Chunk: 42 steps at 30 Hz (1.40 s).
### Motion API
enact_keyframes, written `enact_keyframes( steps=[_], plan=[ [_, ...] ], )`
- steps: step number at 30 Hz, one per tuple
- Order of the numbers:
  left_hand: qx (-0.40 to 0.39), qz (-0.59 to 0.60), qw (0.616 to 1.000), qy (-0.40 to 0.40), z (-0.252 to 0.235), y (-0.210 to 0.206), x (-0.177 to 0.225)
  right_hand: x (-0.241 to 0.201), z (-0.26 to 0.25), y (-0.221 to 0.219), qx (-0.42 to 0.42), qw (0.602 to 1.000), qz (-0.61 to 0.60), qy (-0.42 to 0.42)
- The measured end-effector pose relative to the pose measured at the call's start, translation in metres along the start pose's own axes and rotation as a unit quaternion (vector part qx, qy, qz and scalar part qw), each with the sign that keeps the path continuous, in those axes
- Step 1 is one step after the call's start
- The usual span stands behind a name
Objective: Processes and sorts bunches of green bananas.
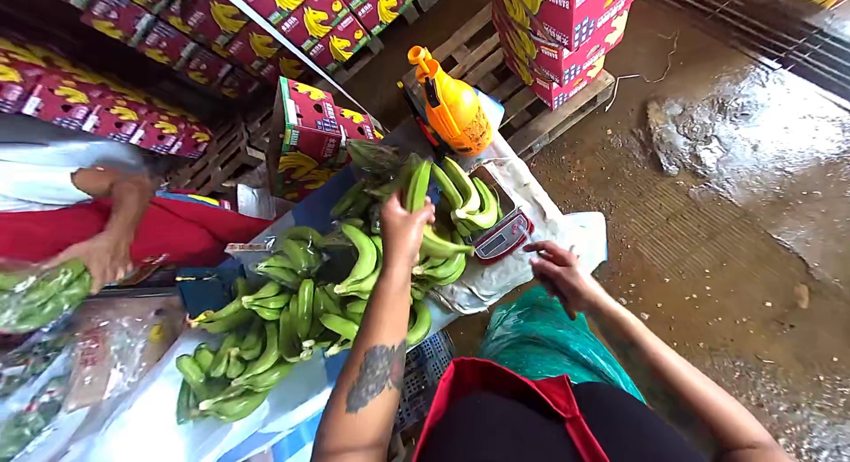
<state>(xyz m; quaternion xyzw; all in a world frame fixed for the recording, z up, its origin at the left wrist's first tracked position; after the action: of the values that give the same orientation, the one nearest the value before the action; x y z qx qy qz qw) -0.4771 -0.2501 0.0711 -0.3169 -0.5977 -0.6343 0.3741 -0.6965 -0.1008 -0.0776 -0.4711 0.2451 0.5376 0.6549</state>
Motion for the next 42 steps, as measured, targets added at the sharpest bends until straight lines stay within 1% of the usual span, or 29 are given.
enact_keyframes(
  steps=[2, 4, 6, 8, 10, 12, 13, 14, 16, 18, 19, 20, 22, 24, 26, 27, 28, 30, 32, 34, 35, 36, 38, 40, 42],
  plan=[
    [0.021, 0.035, 0.996, 0.083, 0.024, -0.003, -0.043, 0.003, -0.016, -0.028, -0.059, 0.997, 0.038, -0.031],
    [0.046, 0.078, 0.988, 0.123, 0.041, -0.018, -0.075, -0.004, -0.03, -0.048, -0.102, 0.99, 0.085, -0.039],
    [0.092, 0.129, 0.978, 0.135, 0.047, -0.035, -0.095, -0.014, -0.043, -0.058, -0.126, 0.981, 0.142, -0.04],
    [0.131, 0.179, 0.966, 0.135, 0.044, -0.047, -0.105, -0.023, -0.055, -0.056, -0.134, 0.969, 0.2, -0.053],
    [0.119, 0.229, 0.956, 0.142, 0.038, -0.057, -0.113, -0.033, -0.064, -0.05, -0.148, 0.955, 0.245, -0.075],
    [0.088, 0.242, 0.956, 0.141, 0.035, -0.063, -0.119, -0.046, -0.066, -0.045, -0.168, 0.935, 0.3, -0.091],
    [0.076, 0.224, 0.963, 0.131, 0.034, -0.063, -0.122, -0.054, -0.064, -0.044, -0.169, 0.927, 0.326, -0.082],
    [0.068, 0.189, 0.973, 0.116, 0.032, -0.063, -0.125, -0.063, -0.062, -0.044, -0.152, 0.923, 0.35, -0.056],
    [0.076, 0.121, 0.986, 0.081, 0.03, -0.06, -0.126, -0.079, -0.062, -0.044, -0.065, 0.915, 0.396, 0.045],
    [0.089, 0.128, 0.986, 0.061, 0.033, -0.064, -0.129, -0.089, -0.068, -0.049, 0.019, 0.898, 0.419, 0.133],
    [0.09, 0.15, 0.983, 0.054, 0.035, -0.066, -0.131, -0.092, -0.075, -0.053, 0.04, 0.89, 0.428, 0.153],
    [0.086, 0.181, 0.978, 0.05, 0.037, -0.068, -0.132, -0.093, -0.086, -0.057, 0.042, 0.884, 0.44, 0.154],
    [0.074, 0.241, 0.966, 0.054, 0.04, -0.07, -0.134, -0.093, -0.106, -0.067, 0.014, 0.873, 0.466, 0.142],
    [0.085, 0.25, 0.963, 0.059, 0.042, -0.065, -0.129, -0.094, -0.119, -0.069, -0.03, 0.866, 0.476, 0.148],
    [0.115, 0.222, 0.965, 0.074, 0.041, -0.057, -0.121, -0.097, -0.122, -0.06, -0.068, 0.869, 0.464, 0.159],
    [0.122, 0.224, 0.962, 0.101, 0.038, -0.055, -0.116, -0.096, -0.12, -0.054, -0.081, 0.873, 0.449, 0.171],
    [0.115, 0.239, 0.955, 0.135, 0.036, -0.056, -0.111, -0.094, -0.116, -0.048, -0.088, 0.88, 0.431, 0.18],
    [0.071, 0.247, 0.948, 0.187, 0.032, -0.064, -0.104, -0.088, -0.105, -0.039, -0.086, 0.89, 0.408, 0.186],
    [0.038, 0.197, 0.96, 0.193, 0.027, -0.074, -0.103, -0.079, -0.093, -0.031, -0.064, 0.904, 0.379, 0.187],
    [0.035, 0.121, 0.975, 0.185, 0.022, -0.079, -0.105, -0.064, -0.08, -0.021, -0.018, 0.92, 0.338, 0.198],
    [0.044, 0.105, 0.976, 0.186, 0.02, -0.082, -0.108, -0.055, -0.072, -0.015, 0.01, 0.928, 0.317, 0.196],
    [0.053, 0.108, 0.974, 0.19, 0.019, -0.084, -0.112, -0.046, -0.063, -0.009, 0.036, 0.939, 0.289, 0.185],
    [0.066, 0.124, 0.97, 0.196, 0.021, -0.086, -0.114, -0.026, -0.042, -0.003, 0.064, 0.97, 0.2, 0.12],
    [0.067, 0.113, 0.972, 0.194, 0.024, -0.087, -0.111, -0.013, -0.02, -0.007, 0.051, 0.991, 0.113, 0.04],
    [0.069, 0.099, 0.975, 0.186, 0.031, -0.091, -0.114, -0.002, -0.001, -0.016, 0.025, 0.998, 0.035, -0.054]
  ],
)
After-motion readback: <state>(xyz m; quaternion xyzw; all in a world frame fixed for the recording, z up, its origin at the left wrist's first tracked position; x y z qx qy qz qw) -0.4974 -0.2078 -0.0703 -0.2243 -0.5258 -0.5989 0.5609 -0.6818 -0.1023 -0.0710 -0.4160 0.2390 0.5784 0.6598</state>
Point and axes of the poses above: each hand's wrist, its own z-axis away from the middle knuckle, its own y-axis out of the back of the hand, x = y × z, the point moved 6 cm from there along -z, towards the middle knuckle, and after that the axes turned 3 degrees about -y, right-handed, at the moved point
